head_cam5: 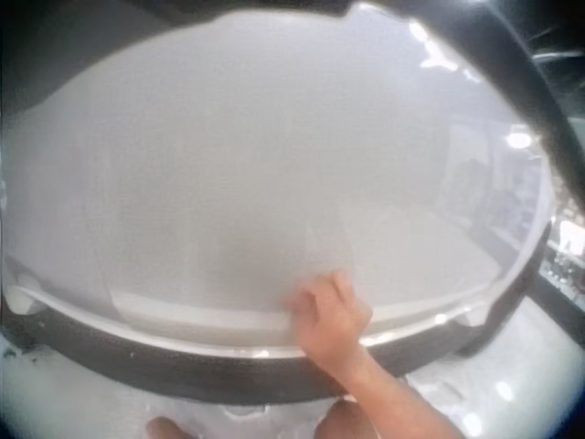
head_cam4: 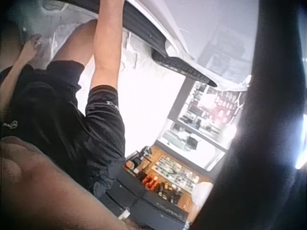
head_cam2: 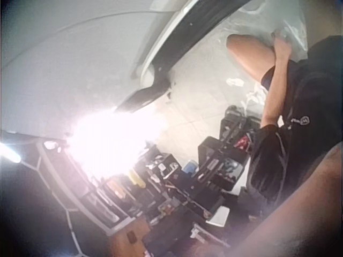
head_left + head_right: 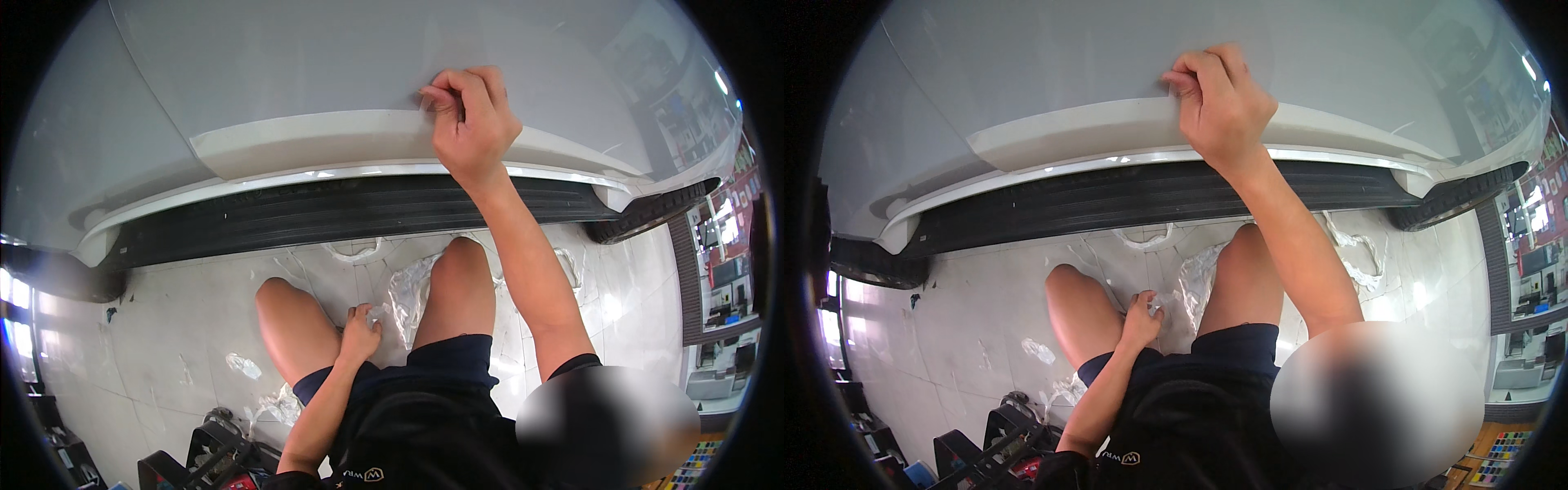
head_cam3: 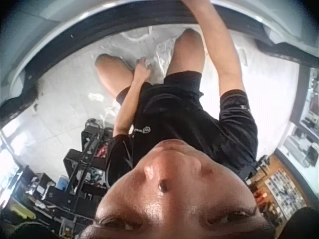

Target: The person kneels in front of a white car bumper and uses their hands to peel off small strips of white tape from the surface. The person removes several pieces of tape one by one and discards them.

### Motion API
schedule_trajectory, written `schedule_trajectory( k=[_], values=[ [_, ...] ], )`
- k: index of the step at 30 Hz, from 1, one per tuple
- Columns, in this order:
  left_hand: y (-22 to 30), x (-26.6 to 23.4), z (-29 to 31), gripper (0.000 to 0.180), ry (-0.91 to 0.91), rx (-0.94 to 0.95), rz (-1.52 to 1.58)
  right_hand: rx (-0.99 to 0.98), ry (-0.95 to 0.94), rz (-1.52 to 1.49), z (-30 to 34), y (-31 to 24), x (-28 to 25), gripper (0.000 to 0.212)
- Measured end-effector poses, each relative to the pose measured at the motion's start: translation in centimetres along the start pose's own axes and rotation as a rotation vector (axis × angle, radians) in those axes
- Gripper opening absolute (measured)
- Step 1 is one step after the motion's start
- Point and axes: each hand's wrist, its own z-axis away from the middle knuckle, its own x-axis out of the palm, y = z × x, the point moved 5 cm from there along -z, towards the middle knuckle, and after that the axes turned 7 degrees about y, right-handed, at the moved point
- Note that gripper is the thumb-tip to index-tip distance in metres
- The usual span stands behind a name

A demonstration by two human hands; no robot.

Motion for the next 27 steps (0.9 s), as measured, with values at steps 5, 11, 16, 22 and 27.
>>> schedule_trajectory(
  k=[5,11,16,22,27],
  values=[
    [3.7,-3.0,-0.2,0.034,0.146,0.083,-0.074,0.033,0.012,0.010,0.2,0.2,0.0,0.013],
    [10.2,-8.6,-2.2,0.008,0.329,0.340,-0.053,0.086,0.039,-0.048,0.3,0.3,0.2,0.010],
    [21.9,-14.4,-3.6,0.016,0.569,0.626,-0.094,0.126,0.030,-0.075,0.1,0.4,0.0,0.009],
    [33.4,-18.1,-8.2,0.028,0.756,0.934,0.164,0.166,0.027,-0.082,0.2,0.1,-0.1,0.008],
    [36.6,-17.8,-10.8,0.025,0.778,1.016,0.198,0.177,0.044,-0.138,0.4,0.2,-0.4,0.007]
  ],
)
